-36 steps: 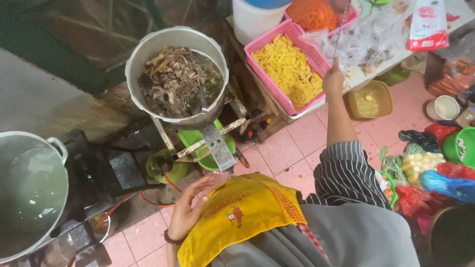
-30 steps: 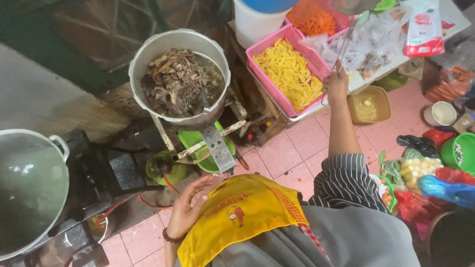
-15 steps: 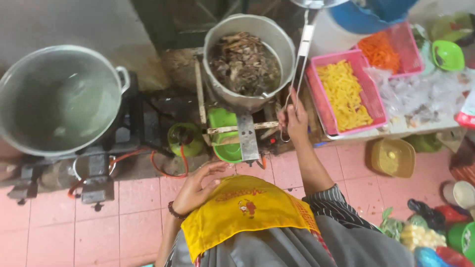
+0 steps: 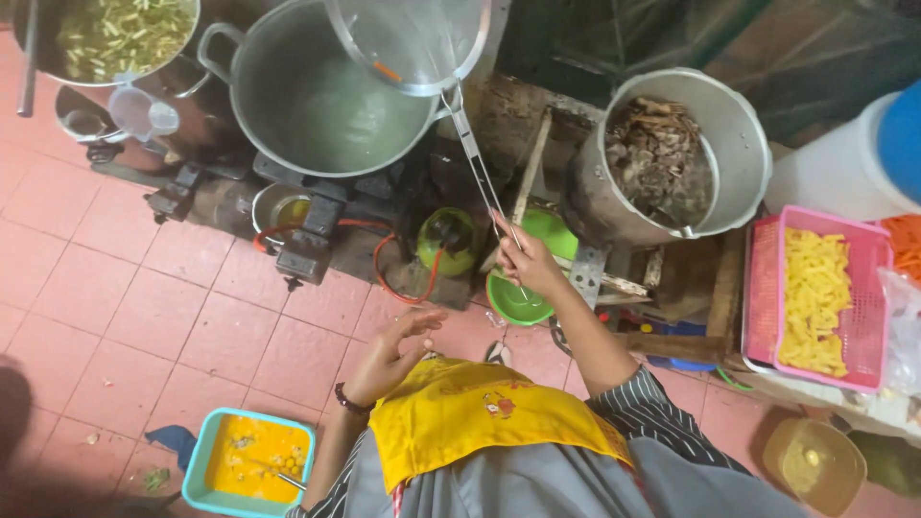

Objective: The person portions chopped vegetables and cooked ingredients into small plastic bags by hand and using a spoon, places the bags into a large green basket, and then pours liquid from a container into a large pot of soup.

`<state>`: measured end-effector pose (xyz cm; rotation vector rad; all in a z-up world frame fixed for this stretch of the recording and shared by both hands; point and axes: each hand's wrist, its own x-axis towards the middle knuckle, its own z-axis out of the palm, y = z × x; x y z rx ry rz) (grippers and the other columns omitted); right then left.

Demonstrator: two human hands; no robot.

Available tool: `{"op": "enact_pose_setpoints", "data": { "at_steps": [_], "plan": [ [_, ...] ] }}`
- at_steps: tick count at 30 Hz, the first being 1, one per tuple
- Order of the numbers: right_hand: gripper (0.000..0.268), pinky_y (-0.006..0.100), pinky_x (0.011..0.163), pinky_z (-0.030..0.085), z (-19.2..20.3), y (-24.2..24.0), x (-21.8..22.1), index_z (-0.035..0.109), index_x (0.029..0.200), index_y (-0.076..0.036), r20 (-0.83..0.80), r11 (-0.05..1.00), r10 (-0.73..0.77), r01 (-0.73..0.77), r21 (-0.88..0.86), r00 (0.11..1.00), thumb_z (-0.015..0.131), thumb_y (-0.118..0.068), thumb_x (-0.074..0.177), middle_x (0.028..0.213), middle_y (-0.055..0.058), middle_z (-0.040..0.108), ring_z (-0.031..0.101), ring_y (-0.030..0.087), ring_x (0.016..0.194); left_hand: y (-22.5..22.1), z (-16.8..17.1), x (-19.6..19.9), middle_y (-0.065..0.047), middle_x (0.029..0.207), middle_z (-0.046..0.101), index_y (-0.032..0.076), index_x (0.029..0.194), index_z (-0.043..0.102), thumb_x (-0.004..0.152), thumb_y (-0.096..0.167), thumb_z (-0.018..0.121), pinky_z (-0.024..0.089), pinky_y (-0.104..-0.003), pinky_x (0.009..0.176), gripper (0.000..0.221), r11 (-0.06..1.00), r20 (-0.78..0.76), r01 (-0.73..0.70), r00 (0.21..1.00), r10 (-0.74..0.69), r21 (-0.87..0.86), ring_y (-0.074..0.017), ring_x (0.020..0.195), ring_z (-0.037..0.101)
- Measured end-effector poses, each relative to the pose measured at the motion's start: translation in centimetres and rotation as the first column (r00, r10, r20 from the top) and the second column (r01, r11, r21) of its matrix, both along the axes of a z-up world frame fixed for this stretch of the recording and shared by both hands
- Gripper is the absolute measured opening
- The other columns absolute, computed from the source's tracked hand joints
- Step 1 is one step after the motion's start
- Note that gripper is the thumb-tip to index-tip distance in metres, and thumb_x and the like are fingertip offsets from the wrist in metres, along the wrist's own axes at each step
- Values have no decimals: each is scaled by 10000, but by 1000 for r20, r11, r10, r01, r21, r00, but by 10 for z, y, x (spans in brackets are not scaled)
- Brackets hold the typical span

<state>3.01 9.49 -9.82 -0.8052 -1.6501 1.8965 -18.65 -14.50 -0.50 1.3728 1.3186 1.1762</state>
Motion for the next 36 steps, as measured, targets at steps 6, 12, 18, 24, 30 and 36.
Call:
{"op": "enact_pose_setpoints", "data": {
  "at_steps": [6,12,18,24,30,36],
  "plan": [
    [505,216,312,446,19,-28,-44,371,1590,-200,59,998,56,-54,-35,997,395,-142,1089,633,47,447,426,102,420,5,32,-75,-184,1035,724,26,1293,663,964,22,616,576,-452,910,332,950,-166,-288,938,306,123,-337,986,731],
    [489,184,302,407,-9,-4,-112,381,1577,-239,25,922,146,-127,-365,989,456,-295,1098,664,-2,440,411,50,453,12,51,-82,-168,1044,721,24,1305,646,944,-25,596,577,-476,904,368,972,-138,-201,966,217,119,-347,970,741],
    [557,155,431,418,-61,32,-191,434,1548,-189,-90,798,76,-115,-592,993,547,-431,1059,794,12,489,454,38,567,-1,2,-45,-198,1010,735,16,1285,663,938,38,626,569,-503,901,349,999,-31,12,999,-10,51,-412,965,735],
    [902,500,935,624,-29,11,-155,250,1620,-200,-244,694,179,-298,-655,953,327,-788,940,1385,262,628,716,310,1163,-4,-2,-26,-147,1113,719,92,1326,649,920,29,646,566,-491,914,411,955,-68,283,955,-289,-86,-351,1018,738],
    [772,261,688,565,-117,-118,31,369,1560,-84,223,845,68,63,-531,972,610,-555,997,1037,123,630,626,162,875,26,-17,38,-183,1144,691,89,1353,614,935,91,651,571,-512,890,420,793,-105,598,786,-609,-116,-388,1025,725],
    [456,548,1067,493,-338,-346,269,608,1355,-234,720,995,45,36,-97,692,462,-551,1061,1325,185,668,603,468,1240,60,-43,174,-157,1167,668,130,1311,614,944,120,636,556,-515,921,367,455,-222,876,417,-881,-162,-380,1063,715]
  ]
}}
